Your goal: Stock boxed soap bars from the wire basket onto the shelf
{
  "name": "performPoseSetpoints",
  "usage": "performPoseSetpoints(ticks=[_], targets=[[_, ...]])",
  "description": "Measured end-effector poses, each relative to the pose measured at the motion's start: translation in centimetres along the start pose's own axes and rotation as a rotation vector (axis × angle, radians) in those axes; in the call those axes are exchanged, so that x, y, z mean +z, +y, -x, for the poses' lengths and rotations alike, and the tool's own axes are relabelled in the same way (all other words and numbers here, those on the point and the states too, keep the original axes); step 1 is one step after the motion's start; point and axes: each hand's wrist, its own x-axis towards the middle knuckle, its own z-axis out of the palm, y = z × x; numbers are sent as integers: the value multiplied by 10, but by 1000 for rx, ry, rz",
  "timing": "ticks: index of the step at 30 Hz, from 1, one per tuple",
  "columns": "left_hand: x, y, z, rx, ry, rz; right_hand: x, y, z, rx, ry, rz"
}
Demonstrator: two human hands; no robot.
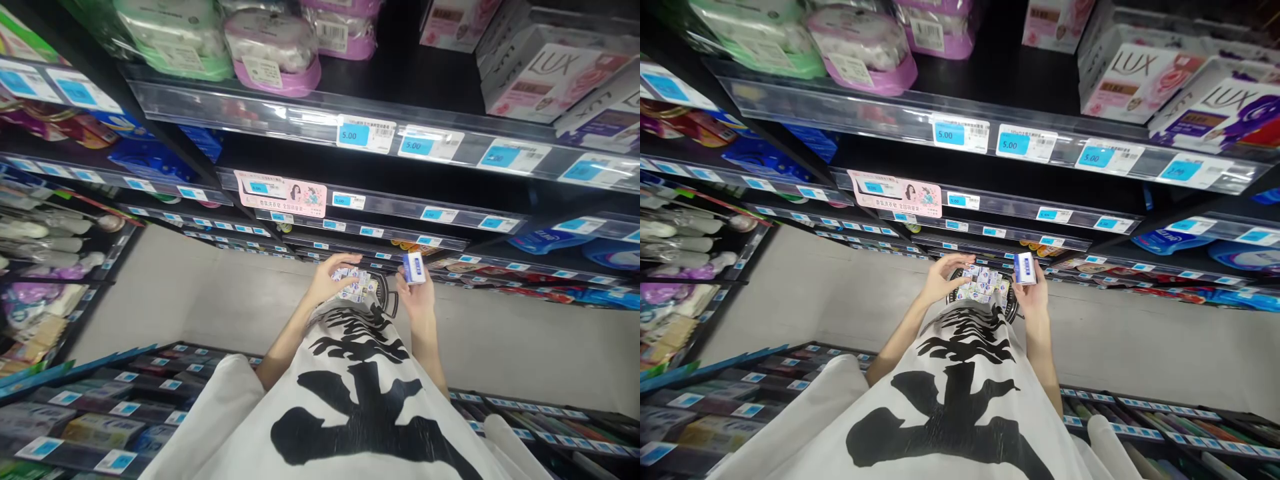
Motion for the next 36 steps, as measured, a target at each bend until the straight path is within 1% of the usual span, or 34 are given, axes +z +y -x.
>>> performPoseSetpoints(ticks=[2,5,8,10,15,18,22,28,32,34,36], targets=[[1,-3,4,-27,17,29,-9,-3,0,45,-81,-98],[3,-10,9,-67,60,52,-18,-3,0,97,-135,-180],[3,-13,12,-99,95,68,-23,1,4,144,-201,-266],[3,-12,11,-121,114,76,-23,6,8,162,-283,-388],[6,-8,7,-149,145,76,-14,18,11,252,-540,-820],[10,-9,7,-146,132,79,-10,24,9,304,-642,-963],[16,-12,7,-146,92,80,-9,27,7,308,-659,-934],[17,-12,4,-151,85,70,-10,28,6,298,-570,-844],[16,-12,2,-146,79,71,-7,27,5,285,-601,-806],[16,-11,2,-138,78,71,-5,25,7,275,-606,-760],[16,-11,2,-130,75,73,-2,23,10,254,-565,-675]])
